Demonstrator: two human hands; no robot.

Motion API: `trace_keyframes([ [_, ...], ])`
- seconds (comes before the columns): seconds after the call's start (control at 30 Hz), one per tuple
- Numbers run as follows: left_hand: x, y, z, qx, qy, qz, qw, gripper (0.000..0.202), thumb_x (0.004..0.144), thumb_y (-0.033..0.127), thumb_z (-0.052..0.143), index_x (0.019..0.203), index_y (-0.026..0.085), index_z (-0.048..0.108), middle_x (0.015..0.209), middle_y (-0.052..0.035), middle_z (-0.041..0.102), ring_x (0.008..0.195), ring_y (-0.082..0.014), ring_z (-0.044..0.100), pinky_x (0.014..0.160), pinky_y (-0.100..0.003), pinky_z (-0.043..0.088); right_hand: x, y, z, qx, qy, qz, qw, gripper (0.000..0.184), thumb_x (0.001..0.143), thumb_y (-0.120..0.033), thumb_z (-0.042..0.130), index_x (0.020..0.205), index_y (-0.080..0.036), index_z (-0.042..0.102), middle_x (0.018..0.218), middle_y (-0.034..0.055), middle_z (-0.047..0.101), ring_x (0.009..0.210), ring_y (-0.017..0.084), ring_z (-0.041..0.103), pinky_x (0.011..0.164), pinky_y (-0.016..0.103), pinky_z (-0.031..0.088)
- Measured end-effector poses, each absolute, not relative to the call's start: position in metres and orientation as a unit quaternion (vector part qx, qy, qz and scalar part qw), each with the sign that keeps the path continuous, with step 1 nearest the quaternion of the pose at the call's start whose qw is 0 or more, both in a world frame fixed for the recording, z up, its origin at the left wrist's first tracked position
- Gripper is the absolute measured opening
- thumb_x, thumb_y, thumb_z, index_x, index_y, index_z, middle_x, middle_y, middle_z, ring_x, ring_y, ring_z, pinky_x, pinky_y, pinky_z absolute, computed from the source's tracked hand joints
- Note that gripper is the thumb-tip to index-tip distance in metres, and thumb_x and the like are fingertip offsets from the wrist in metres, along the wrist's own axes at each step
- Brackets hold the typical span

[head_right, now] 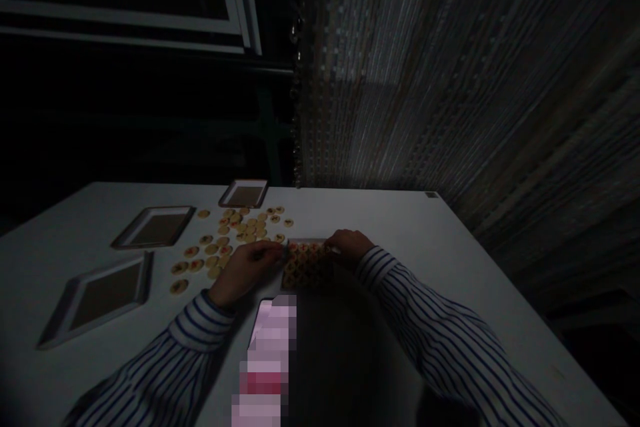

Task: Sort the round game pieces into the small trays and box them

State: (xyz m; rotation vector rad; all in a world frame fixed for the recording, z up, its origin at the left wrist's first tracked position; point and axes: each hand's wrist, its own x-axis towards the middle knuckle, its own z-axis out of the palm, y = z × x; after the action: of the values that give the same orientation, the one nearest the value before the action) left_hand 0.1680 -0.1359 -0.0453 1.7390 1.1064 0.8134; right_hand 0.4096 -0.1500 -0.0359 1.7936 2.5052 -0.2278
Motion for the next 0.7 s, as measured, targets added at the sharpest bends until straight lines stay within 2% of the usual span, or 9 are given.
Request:
trace_keyframes([
  [0.43,0.1654,-0.1332,-0.0516,0.719,0.440,0.320,0.432,0.031,0.070,0.037,0.053,0.086,0.014,0.065,0.079,-0.0060,0.067,0.071,-0.0158,0.060,0.067,-0.028,0.045,0.4132,-0.1418,-0.0469,0.564,0.820,-0.069,0.069,0.034,0.078,-0.040,0.047,0.108,-0.028,0.057,0.100,0.0092,0.057,0.092,0.022,0.053,0.069,0.030,0.039],
  [0.7,0.1649,-0.1329,-0.0533,0.721,0.448,0.310,0.428,0.031,0.071,0.038,0.052,0.087,0.015,0.065,0.080,-0.0063,0.067,0.074,-0.0170,0.060,0.068,-0.028,0.045,0.4133,-0.1425,-0.0455,0.564,0.819,-0.070,0.079,0.032,0.079,-0.037,0.046,0.107,-0.029,0.058,0.101,0.0087,0.058,0.092,0.022,0.053,0.071,0.030,0.040],
])
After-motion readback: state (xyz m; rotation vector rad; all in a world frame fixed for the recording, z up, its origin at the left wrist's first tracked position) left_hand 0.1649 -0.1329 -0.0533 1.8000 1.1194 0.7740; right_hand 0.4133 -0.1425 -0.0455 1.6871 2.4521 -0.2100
